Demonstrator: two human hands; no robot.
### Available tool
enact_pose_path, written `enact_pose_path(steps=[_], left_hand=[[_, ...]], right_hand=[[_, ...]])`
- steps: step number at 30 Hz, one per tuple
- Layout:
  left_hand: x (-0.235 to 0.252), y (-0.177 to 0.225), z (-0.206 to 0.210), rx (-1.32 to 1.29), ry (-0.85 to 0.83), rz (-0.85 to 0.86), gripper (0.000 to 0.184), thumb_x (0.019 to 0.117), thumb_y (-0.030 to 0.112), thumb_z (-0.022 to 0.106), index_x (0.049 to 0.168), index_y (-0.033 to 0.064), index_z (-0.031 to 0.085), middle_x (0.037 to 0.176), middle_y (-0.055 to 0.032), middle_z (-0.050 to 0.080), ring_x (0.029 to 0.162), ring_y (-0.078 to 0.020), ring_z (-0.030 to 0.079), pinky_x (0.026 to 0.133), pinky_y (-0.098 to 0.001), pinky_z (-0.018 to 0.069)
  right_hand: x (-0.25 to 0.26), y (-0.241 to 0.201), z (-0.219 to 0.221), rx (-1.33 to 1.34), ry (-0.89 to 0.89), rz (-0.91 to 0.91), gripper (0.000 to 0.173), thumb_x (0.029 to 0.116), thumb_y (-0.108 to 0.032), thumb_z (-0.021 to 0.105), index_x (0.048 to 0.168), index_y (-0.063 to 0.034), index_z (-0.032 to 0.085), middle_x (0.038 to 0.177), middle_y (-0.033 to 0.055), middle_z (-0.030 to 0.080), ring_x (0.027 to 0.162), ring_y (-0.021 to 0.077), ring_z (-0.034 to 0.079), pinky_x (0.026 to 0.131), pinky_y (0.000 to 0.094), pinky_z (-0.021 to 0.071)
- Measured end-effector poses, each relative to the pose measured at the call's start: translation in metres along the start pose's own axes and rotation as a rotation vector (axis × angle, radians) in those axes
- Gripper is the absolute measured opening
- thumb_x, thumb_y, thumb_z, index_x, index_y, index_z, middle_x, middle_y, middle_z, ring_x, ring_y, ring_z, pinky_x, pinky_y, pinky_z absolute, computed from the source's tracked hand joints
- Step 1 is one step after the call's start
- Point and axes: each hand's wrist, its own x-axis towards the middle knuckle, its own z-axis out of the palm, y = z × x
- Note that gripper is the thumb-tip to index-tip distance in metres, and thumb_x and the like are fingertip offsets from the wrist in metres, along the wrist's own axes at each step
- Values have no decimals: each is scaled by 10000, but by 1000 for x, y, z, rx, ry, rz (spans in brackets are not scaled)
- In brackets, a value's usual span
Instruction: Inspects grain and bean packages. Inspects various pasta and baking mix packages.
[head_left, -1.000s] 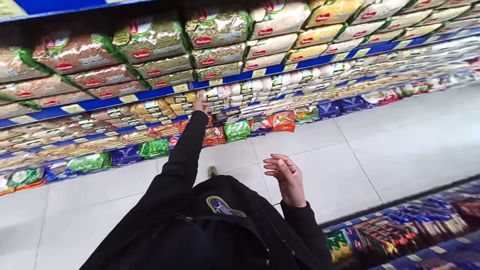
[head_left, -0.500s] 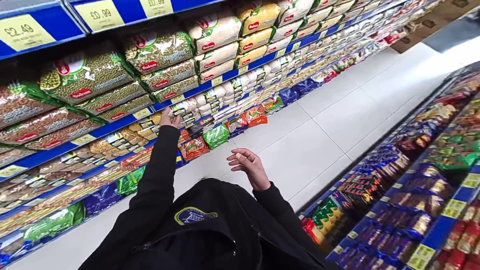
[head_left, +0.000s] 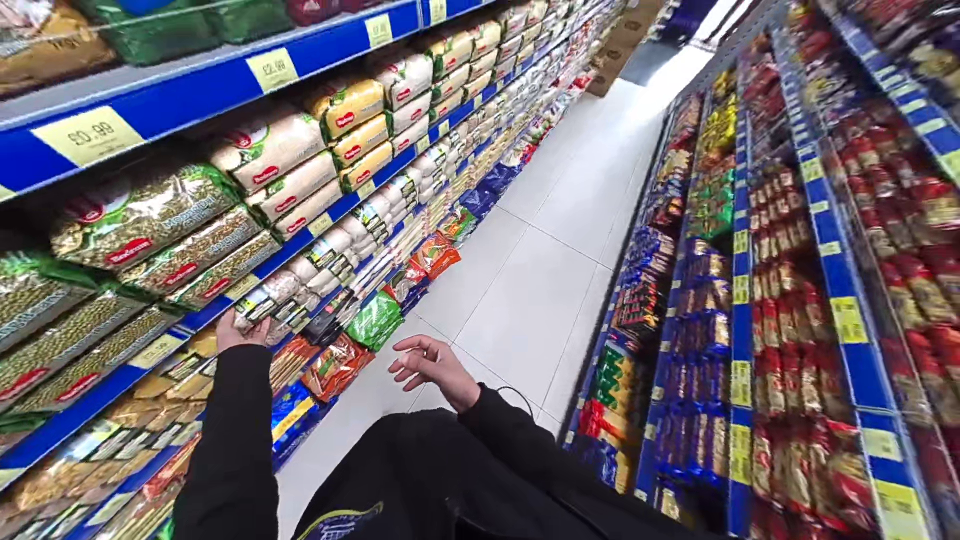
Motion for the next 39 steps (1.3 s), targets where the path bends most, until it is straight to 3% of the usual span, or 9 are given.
enact_pose_path(steps=[7, 13, 18, 23, 27, 32, 34, 39], left_hand=[[-10, -4, -2, -43, -23, 42, 563, 1046, 341, 551, 1542, 153, 364, 1579, -116, 399, 1408, -282, 466, 1072, -496, 489], [-26, -7, -9, -30, -42, 31, 616, 989, 384, 641, 1510, 150, 410, 1530, -118, 462, 1357, -274, 519, 1037, -468, 514], [-64, -6, -16, -54, -20, 48, 560, 1002, 370, 623, 1483, 152, 439, 1473, -121, 512, 1289, -270, 571, 992, -448, 538], [-130, -16, -36, 64, -19, 71, 642, 1000, 365, 639, 1536, 126, 379, 1486, -178, 487, 1249, -310, 585, 958, -481, 556], [-181, -25, -49, -10, -3, 9, 625, 992, 314, 655, 1512, 77, 404, 1436, -206, 528, 1173, -321, 632, 905, -462, 588], [-258, -34, -54, -55, -83, 62, 488, 991, 198, 662, 1387, -29, 488, 1203, -223, 654, 976, -301, 707, 825, -436, 621], [-291, -37, -51, -92, -145, 134, 447, 986, 160, 663, 1360, -22, 500, 1156, -209, 671, 953, -292, 712, 814, -431, 622], [-358, -40, -37, -140, -302, 359, 396, 959, 178, 706, 1283, -18, 589, 1155, -217, 697, 995, -297, 721, 858, -434, 617]], right_hand=[[-7, -1, -8, 22, -19, -27, 442, 985, -230, 645, 1332, 28, 558, 1117, 189, 721, 935, 278, 738, 772, 415, 629], [-7, 0, -14, 23, -84, -21, 462, 977, -254, 665, 1328, 28, 560, 1127, 198, 717, 951, 294, 735, 773, 427, 630], [-8, 5, -19, 27, -154, 17, 425, 984, -225, 655, 1316, 25, 565, 1123, 190, 717, 961, 286, 733, 781, 425, 629], [-9, 9, -25, -63, -205, 20, 464, 969, -281, 638, 1309, 29, 575, 1131, 186, 719, 959, 287, 730, 781, 438, 628], [9, 9, -29, -224, -242, -38, 553, 953, -311, 682, 1362, 38, 555, 1131, 175, 718, 998, 291, 726, 807, 455, 637], [32, -2, -20, -168, -295, -77, 898, 902, -375, 755, 1561, 13, 284, 1314, 210, 631, 1106, 314, 693, 906, 464, 620], [29, -8, -12, -49, -367, -98, 921, 903, -338, 760, 1579, -19, 223, 1346, 210, 602, 1131, 320, 681, 943, 475, 609], [-7, -32, -3, 109, -317, -320, 725, 899, -219, 770, 1498, -55, 396, 1287, 138, 646, 1095, 262, 692, 918, 451, 612]])
